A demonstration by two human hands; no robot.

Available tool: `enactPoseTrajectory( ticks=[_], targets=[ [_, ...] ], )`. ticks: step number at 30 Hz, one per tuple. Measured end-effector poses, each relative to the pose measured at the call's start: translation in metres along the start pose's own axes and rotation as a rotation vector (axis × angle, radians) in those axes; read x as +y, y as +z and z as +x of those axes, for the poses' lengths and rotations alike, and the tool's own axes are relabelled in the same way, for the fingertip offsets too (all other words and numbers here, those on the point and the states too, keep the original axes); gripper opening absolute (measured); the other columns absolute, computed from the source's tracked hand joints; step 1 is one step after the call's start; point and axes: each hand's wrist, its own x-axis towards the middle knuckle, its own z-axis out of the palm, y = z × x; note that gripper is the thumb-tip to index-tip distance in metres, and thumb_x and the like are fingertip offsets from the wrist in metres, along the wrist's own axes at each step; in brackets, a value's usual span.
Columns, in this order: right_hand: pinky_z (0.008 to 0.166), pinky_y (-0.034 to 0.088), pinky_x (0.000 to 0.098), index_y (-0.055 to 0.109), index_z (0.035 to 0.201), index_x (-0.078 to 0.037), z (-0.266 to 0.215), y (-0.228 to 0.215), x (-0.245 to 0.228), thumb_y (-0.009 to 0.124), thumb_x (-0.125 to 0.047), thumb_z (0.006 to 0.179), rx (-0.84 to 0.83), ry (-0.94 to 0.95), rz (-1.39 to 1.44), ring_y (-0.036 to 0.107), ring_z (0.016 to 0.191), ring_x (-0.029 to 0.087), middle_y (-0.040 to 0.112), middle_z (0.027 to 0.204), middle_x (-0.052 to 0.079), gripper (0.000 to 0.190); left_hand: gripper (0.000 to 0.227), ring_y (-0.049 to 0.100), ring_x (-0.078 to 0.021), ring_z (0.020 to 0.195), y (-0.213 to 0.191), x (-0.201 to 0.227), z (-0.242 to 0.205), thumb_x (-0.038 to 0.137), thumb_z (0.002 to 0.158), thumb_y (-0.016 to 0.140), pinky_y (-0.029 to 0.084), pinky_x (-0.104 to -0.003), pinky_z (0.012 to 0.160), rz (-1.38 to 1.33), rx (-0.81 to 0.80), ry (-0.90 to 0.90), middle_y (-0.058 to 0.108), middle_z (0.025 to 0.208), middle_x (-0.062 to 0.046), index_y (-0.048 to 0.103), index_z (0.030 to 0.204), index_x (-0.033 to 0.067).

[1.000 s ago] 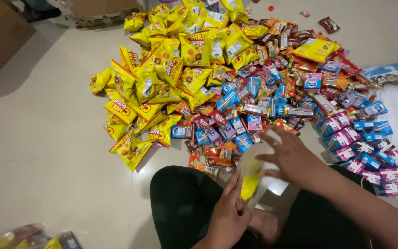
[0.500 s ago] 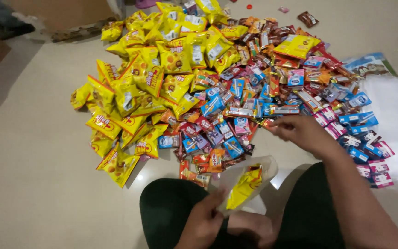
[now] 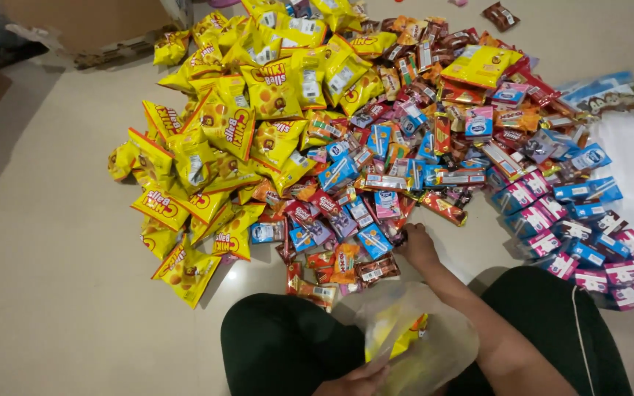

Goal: Sorting and bagging various packaged snacks from a large pile on the floor into plastic bags.

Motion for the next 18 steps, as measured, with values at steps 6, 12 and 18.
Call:
enactPoseTrajectory(
  ticks=[6,12,18],
  targets=[
    [0.081,0.052,0.0402,0.074,0.112,-0.015,0.007,-0.001,0.027,0.088,-0.026,0.072,0.046,0.011,0.091,0.066,0.103,0.033,0.068,0.108,0.014,0.044,0.071,0.043,-0.0045,0.119,0.003,0.029,-0.021,0.042,0.089,0.05,0.033,-0.023,0.104,-0.249,0.259,-0.062,0.035,0.168,0.017,0.04,0.159,0.0385],
    [0.07,0.053,0.0417,0.081,0.101,-0.015,0.0,-0.022,0.031,0.076,-0.021,0.079,0.136,0.067,0.09,0.072,0.092,0.03,0.079,0.099,0.009,0.023,0.073,0.049,-0.0088,0.106,0.007,0.063,-0.059,-0.006,0.086,0.057,0.055,-0.023,0.073,-0.16,0.505,0.318,0.043,0.165,0.003,0.047,0.154,0.0189],
    [0.079,0.055,0.0287,0.072,0.128,-0.018,-0.12,-0.2,-0.124,0.071,-0.019,0.097,0.176,0.223,0.519,0.065,0.093,0.017,0.075,0.124,0.006,0.031,0.071,0.062,-0.0005,0.08,-0.006,0.066,-0.037,0.001,0.078,0.064,0.051,-0.022,0.059,-0.243,0.63,0.403,0.052,0.16,-0.001,0.06,0.147,0.0201]
  ],
)
